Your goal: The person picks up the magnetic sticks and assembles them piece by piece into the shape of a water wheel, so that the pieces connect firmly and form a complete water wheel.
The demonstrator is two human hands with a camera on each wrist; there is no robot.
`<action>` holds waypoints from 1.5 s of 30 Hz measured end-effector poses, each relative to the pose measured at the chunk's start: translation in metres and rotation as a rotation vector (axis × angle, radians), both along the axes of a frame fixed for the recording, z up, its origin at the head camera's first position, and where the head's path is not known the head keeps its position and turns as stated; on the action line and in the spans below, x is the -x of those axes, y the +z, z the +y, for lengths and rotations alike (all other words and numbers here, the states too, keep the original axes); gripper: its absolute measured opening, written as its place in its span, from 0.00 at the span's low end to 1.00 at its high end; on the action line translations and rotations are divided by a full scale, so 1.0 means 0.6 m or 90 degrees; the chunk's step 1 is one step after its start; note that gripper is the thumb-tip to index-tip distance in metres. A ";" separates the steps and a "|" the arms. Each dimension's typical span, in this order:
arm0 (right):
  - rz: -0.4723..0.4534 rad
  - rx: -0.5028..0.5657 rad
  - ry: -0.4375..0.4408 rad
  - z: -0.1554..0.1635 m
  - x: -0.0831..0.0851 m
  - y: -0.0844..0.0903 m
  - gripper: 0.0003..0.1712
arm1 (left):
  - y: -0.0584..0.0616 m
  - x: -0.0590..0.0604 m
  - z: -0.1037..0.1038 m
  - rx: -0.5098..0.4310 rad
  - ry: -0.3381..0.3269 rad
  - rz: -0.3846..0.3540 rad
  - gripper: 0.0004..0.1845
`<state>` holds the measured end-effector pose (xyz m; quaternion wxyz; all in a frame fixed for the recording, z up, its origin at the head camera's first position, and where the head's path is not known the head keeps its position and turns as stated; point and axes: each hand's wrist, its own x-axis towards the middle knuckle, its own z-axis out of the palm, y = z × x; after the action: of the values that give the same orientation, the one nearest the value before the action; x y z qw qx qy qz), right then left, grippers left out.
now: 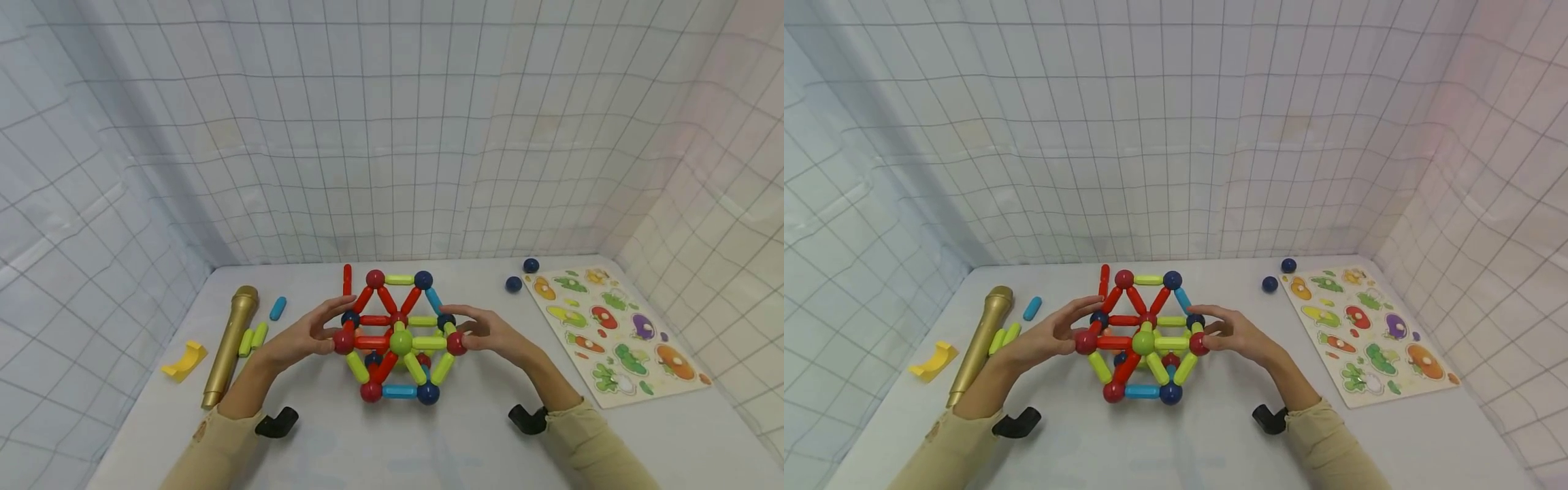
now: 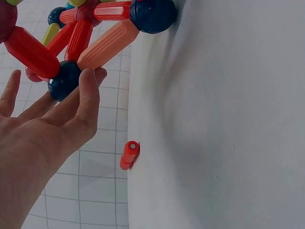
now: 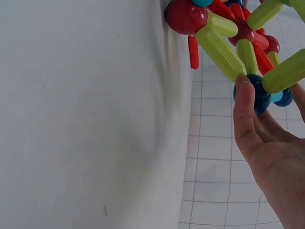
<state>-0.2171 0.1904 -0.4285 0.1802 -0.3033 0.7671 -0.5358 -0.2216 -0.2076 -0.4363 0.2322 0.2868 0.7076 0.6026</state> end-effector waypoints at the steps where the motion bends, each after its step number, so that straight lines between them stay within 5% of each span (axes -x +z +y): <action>1: 0.005 0.004 0.001 0.000 0.000 0.000 0.37 | 0.001 -0.001 -0.001 -0.004 -0.001 -0.003 0.44; 18: 0.067 0.044 0.028 -0.003 -0.014 -0.017 0.43 | 0.009 -0.034 -0.007 0.014 -0.004 -0.004 0.48; 30: 0.115 0.026 0.045 -0.006 -0.038 -0.027 0.38 | -0.009 -0.069 -0.010 0.009 -0.013 0.114 0.51; 38: 0.186 0.000 0.009 -0.005 -0.053 -0.035 0.42 | -0.014 -0.085 -0.004 0.073 0.022 0.181 0.57; 45: 0.233 -0.005 -0.006 0.003 -0.047 -0.036 0.45 | 0.005 -0.071 0.007 0.152 -0.005 0.169 0.60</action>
<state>-0.1888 0.1920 -0.4502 0.0363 -0.3915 0.7905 -0.4695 -0.1791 -0.2036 -0.4331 0.1711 0.3371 0.7974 0.4705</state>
